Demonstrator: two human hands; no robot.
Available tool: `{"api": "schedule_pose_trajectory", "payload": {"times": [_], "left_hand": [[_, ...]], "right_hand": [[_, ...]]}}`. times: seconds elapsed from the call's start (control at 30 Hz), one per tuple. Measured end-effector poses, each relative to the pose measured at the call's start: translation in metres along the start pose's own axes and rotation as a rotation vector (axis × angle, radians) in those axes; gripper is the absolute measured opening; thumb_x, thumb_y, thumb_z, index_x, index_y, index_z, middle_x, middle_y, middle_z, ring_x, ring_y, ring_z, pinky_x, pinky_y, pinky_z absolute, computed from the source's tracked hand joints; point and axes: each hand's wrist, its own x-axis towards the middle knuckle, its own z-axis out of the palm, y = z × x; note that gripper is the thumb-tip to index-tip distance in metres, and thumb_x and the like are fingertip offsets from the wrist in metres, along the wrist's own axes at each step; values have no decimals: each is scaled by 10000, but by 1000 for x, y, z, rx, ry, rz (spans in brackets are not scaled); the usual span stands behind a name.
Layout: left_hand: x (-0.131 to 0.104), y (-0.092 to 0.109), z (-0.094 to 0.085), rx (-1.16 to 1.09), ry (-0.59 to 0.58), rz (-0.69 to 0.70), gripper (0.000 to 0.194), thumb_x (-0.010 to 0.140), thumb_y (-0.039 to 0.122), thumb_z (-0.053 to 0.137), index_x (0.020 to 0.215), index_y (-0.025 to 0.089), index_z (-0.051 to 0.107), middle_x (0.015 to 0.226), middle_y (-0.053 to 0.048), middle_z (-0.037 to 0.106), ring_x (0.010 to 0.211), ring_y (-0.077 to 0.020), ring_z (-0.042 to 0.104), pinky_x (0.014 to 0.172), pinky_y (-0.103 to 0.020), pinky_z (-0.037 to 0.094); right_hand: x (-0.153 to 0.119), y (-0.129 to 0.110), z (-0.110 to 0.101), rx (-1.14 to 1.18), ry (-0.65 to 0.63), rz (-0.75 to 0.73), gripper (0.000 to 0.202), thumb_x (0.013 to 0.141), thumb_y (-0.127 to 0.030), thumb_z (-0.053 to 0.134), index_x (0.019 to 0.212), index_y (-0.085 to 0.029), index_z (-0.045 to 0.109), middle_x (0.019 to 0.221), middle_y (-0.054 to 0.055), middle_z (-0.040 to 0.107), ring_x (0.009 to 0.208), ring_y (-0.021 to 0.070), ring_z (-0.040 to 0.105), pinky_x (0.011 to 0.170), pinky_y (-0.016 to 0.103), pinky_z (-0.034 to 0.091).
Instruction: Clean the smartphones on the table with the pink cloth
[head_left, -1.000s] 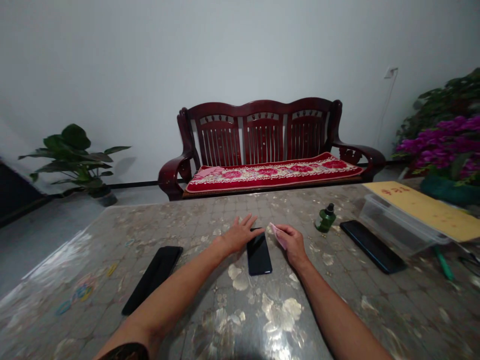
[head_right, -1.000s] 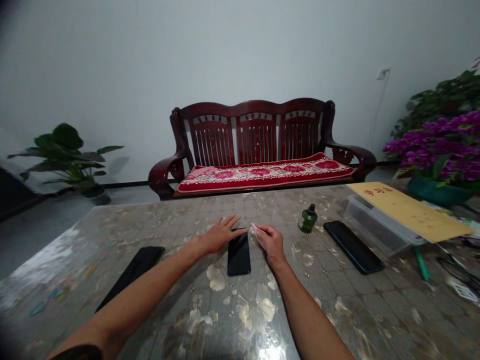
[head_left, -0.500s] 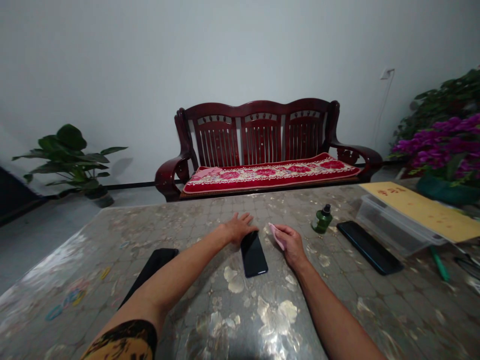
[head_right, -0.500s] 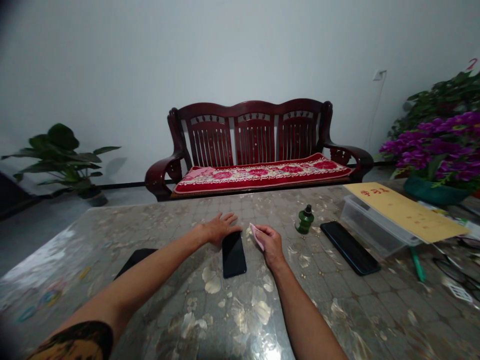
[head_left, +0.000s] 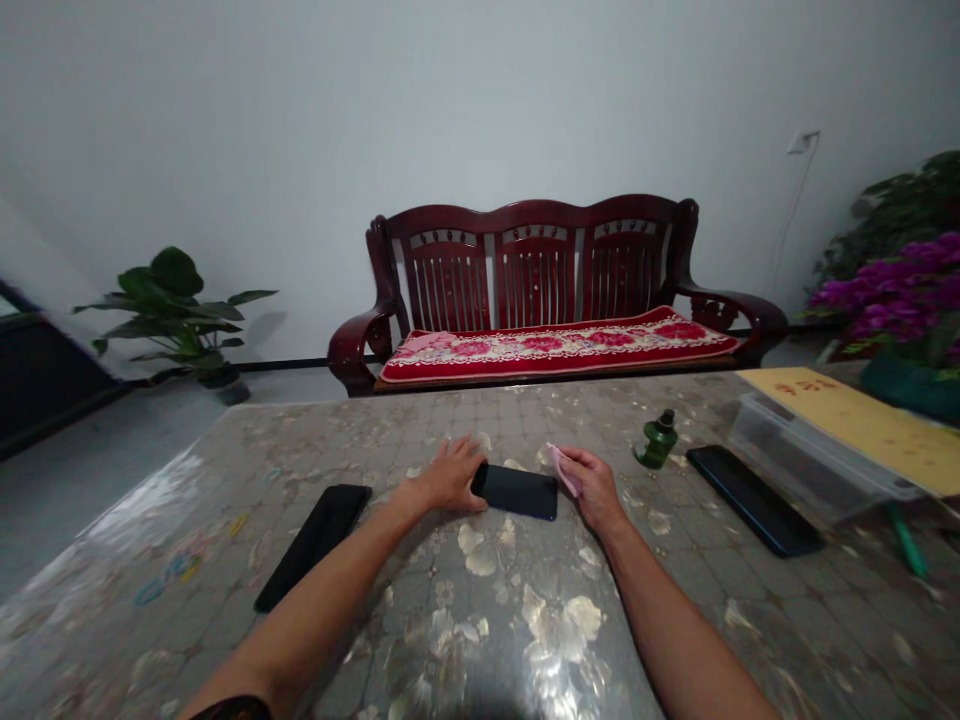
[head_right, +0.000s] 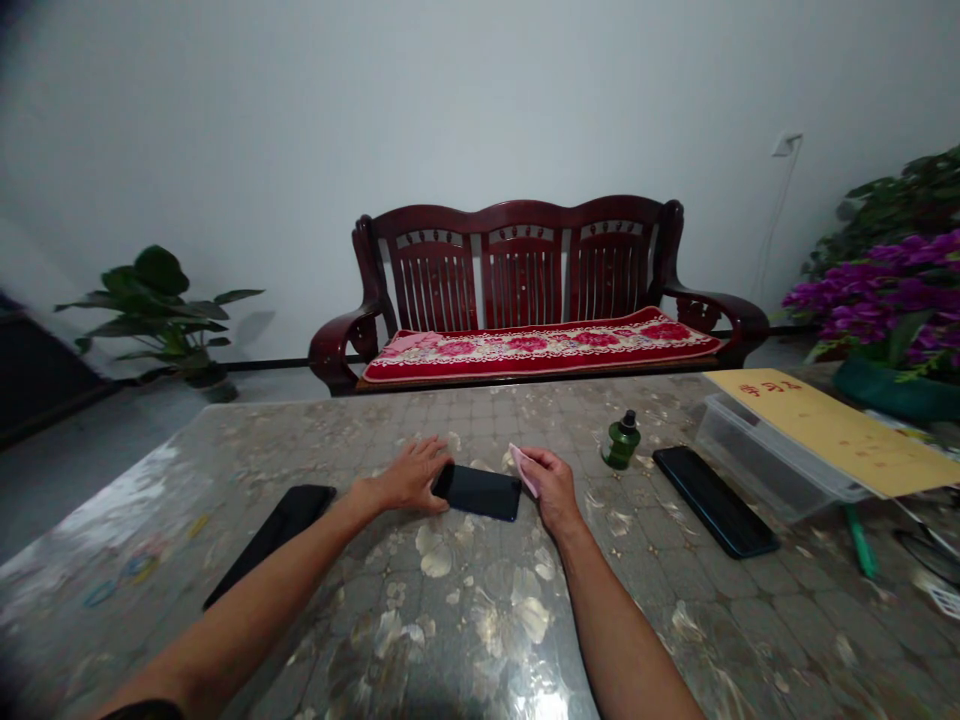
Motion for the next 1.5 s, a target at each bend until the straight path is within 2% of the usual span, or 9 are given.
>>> {"api": "schedule_pose_trajectory", "payload": {"times": [0.17,0.33,0.47,0.57,0.83,1.0,1.2,1.4,1.5], "left_hand": [[-20,25,16,-95,116,-129,618,746,473,767,1240,148,586,1497,-219,459,1458,-414,315,1154,-616,282],[-33,32,27,-170,212,-169,647,717,487,823,1237,169,607,1503,-216,463,1438,-407,364,1162,-599,285],[-41,22,40,-228,336,-83,767,693,440,867,1352,196,561,1515,-199,462,1405,-374,430,1161,-558,335],[-44,15,50,-263,406,41,691,738,402,851,1353,237,583,1472,-159,531,1376,-347,479,1159,-552,358],[-42,13,59,-279,412,185,326,868,345,748,1165,212,718,1307,-110,679,1281,-286,592,1125,-469,446],[-42,14,58,-272,388,197,334,873,346,744,1176,211,715,1293,-108,688,1250,-277,618,1117,-454,456],[-41,14,57,-281,392,193,315,818,331,802,1104,213,741,1256,-113,707,1249,-294,617,1144,-502,409],[-42,13,53,-301,389,217,317,829,313,789,1127,223,730,1268,-112,701,1246,-282,620,1171,-528,359],[-42,14,53,-294,389,217,313,828,307,789,1123,217,730,1260,-112,705,1227,-274,633,1176,-519,355]], "right_hand": [[0,4,-2,-100,-8,-68,400,527,-426,869,825,-177,776,744,23,738,649,168,622,643,285,474],[-4,6,-1,-562,-40,-363,282,721,-449,737,836,-197,790,837,59,730,808,222,650,763,330,487],[-12,2,0,-962,-98,-614,237,878,-309,562,916,-232,783,876,55,707,862,211,637,808,321,473],[-20,-1,2,-1214,-181,-711,239,923,-218,528,965,-237,762,892,51,705,893,206,620,827,306,450],[-28,2,10,-1547,-230,-733,191,970,-211,549,1034,-229,728,905,58,681,892,217,582,804,297,399],[-33,4,19,-1588,-253,-705,205,959,-156,556,988,-224,747,893,58,672,893,217,581,801,295,395],[-41,9,34,-1600,-380,-741,208,973,-167,547,984,-238,742,915,45,672,879,201,572,801,290,379],[-30,4,29,-1670,-249,-710,220,971,-162,532,952,-215,745,896,69,666,883,215,565,786,306,368],[-32,8,34,-1655,-282,-734,220,974,-163,531,960,-223,743,902,63,664,890,216,566,792,307,370]]}}
